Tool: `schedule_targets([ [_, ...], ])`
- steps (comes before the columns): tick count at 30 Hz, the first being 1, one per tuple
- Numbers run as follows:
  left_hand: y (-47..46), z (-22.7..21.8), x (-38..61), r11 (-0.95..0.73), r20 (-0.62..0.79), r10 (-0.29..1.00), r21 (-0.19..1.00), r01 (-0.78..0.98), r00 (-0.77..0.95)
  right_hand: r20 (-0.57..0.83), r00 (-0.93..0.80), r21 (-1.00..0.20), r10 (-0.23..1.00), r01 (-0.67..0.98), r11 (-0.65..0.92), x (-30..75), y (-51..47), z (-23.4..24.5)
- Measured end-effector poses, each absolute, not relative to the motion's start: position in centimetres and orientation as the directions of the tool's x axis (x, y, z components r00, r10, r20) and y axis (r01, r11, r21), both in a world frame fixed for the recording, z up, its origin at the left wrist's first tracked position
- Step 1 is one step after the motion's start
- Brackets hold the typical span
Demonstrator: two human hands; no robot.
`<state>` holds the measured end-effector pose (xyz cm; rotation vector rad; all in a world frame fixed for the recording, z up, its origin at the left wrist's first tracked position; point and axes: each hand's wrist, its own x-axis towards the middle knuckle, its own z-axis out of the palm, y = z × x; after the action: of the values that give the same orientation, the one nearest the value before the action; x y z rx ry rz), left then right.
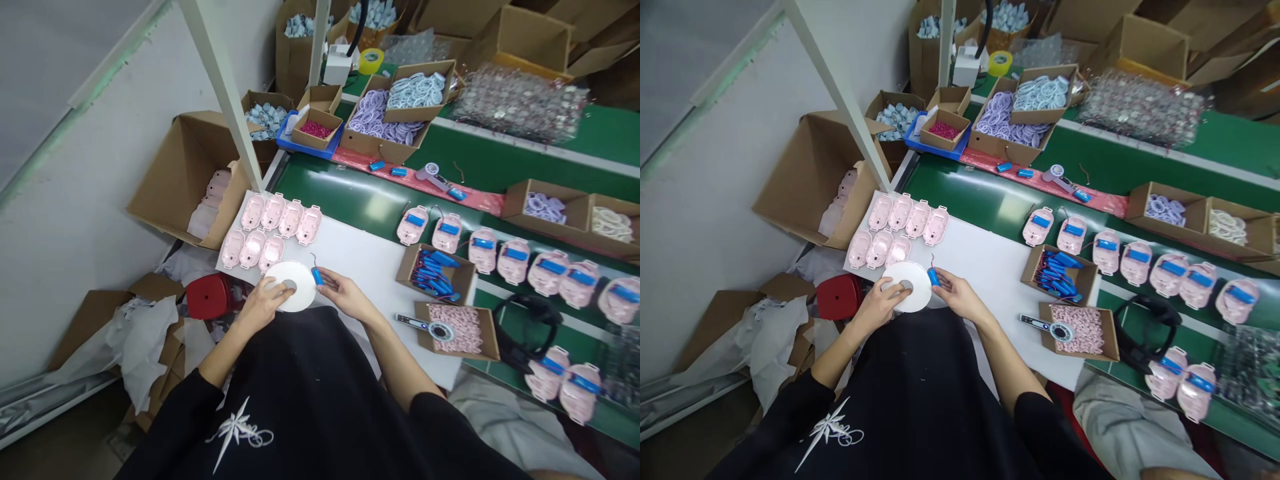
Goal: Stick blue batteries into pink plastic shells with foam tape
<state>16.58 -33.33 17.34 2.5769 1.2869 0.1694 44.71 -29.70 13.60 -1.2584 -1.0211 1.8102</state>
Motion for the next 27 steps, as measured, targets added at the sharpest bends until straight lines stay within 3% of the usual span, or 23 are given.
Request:
schedule_targets([
  [2,-33.2,18.0,15.9,-0.587,-0.02,0.79,0.259,0.767,0.612,-0.417,-0.262,-0.86,0.87,-0.197,-0.472,43.0,-30.0,13.4],
  [7,-33.1,19.0,15.1,-0.545,-0.087,0.81,0.254,0.799,0.58,-0.445,0.038,-0.771,0.894,-0.525,-0.361,38.1,-31.1,12.5],
  [11,-32.8,18.1,13.3,-0.589,-0.167,0.728,0.345,0.731,0.666,-0.348,0.318,-0.803,0.882,-0.586,-0.105,40.8,-25.9,10.3],
  [14,-32.3,16.2,10.6,-0.466,-0.172,0.816,0.368,0.804,0.552,-0.277,0.429,-0.901,0.86,-0.426,-0.078,44.4,-18.9,7.1],
  [17,-32.5,14.3,8.1,-0.303,-0.17,0.91,0.353,0.885,0.379,-0.312,0.27,-0.947,0.911,-0.17,-0.274,45.6,-12.7,3.5],
  [19,-33.3,13.3,7.1,-0.233,-0.172,0.937,0.34,0.911,0.304,-0.314,0.171,-0.937,0.934,0.106,-0.334,45.0,-9.3,1.5],
  [21,-34.5,12.7,6.8,-0.183,-0.178,0.951,0.329,0.926,0.251,-0.313,0.087,-0.827,0.946,0.464,-0.316,44.0,-6.5,-0.1],
  [23,-35.6,12.3,7.0,-0.145,-0.189,0.959,0.318,0.937,0.212,-0.346,-0.034,-0.615,0.938,0.763,-0.199,43.2,-4.3,-1.3],
  [25,-36.3,11.9,7.4,-0.103,-0.198,0.965,0.303,0.947,0.169,-0.41,-0.169,-0.433,0.896,0.901,-0.028,42.7,-2.9,-2.2],
  [27,-36.5,11.6,7.8,-0.066,-0.199,0.972,0.293,0.954,0.129,-0.468,-0.259,-0.333,0.845,0.937,0.103,42.4,-2.2,-2.9],
])
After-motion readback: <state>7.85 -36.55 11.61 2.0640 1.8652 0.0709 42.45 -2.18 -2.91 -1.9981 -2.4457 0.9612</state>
